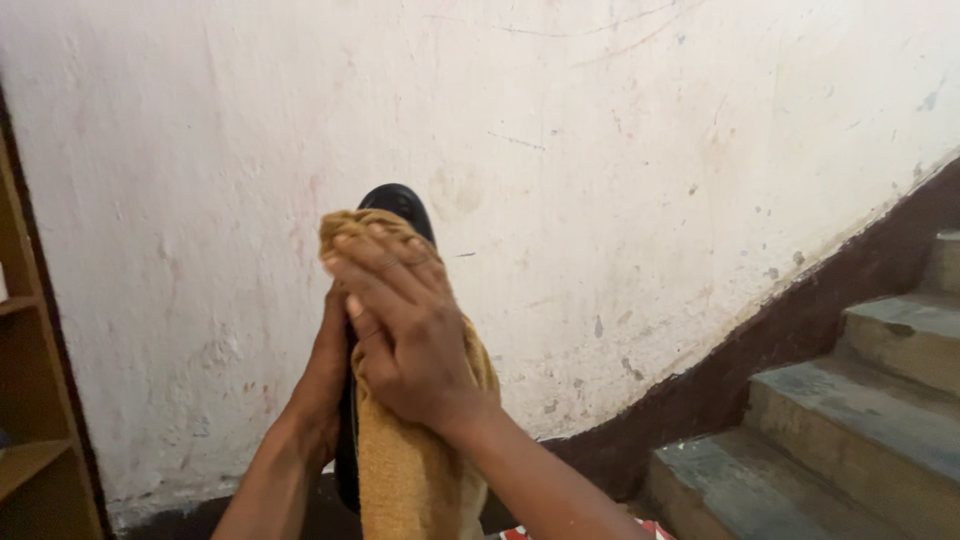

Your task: The person cleans a pair of black dress shoes and a pair of blue sneakers with a cloth, then places them onto a wooden shoe rack next to other footwear.

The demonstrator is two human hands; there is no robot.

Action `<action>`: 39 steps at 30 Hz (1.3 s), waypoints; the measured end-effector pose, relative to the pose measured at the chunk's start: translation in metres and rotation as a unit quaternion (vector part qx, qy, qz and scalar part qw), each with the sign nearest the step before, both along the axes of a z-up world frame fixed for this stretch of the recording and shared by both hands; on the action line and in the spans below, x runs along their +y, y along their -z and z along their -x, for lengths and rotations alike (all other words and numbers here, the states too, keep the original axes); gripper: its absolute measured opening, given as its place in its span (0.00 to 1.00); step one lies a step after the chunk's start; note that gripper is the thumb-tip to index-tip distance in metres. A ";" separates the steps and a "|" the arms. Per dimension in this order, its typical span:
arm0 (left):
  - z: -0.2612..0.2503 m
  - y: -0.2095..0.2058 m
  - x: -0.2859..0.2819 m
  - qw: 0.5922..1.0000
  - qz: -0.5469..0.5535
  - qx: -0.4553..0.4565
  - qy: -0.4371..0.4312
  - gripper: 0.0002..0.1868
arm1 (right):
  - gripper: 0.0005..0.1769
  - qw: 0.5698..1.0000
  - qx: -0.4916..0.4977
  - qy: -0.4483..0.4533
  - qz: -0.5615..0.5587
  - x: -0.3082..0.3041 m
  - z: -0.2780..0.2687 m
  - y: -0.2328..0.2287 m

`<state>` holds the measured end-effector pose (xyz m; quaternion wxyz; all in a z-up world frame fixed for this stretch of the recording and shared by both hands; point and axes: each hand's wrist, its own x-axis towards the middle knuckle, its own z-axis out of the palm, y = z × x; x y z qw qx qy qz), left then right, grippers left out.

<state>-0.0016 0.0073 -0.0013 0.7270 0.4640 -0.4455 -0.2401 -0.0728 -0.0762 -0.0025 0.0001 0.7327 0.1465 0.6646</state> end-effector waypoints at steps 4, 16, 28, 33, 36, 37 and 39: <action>0.000 -0.004 -0.007 0.999 -0.048 -0.010 -0.013 0.48 | 0.23 0.998 -0.029 -0.013 -0.050 -0.007 0.004 -0.018; -0.005 0.007 -0.018 0.998 0.028 -0.016 -0.058 0.43 | 0.29 0.860 0.028 -0.194 -0.470 -0.014 -0.004 -0.005; -0.012 -0.001 -0.007 0.984 0.136 0.116 -0.008 0.46 | 0.27 0.936 0.052 -0.146 -0.315 -0.002 -0.023 0.009; -0.021 -0.001 -0.011 0.972 0.208 0.104 -0.027 0.42 | 0.24 0.930 0.098 -0.058 -0.351 0.003 -0.018 0.007; -0.024 0.001 -0.009 0.973 0.184 0.124 -0.055 0.43 | 0.19 0.926 0.161 -0.026 -0.342 0.001 -0.013 0.008; -0.026 0.001 -0.011 0.973 0.185 0.125 -0.054 0.43 | 0.19 0.926 0.161 -0.025 -0.341 -0.001 -0.012 0.008; -0.029 0.000 -0.014 0.964 0.240 0.107 -0.039 0.41 | 0.19 0.950 0.167 0.055 -0.260 -0.007 -0.011 0.007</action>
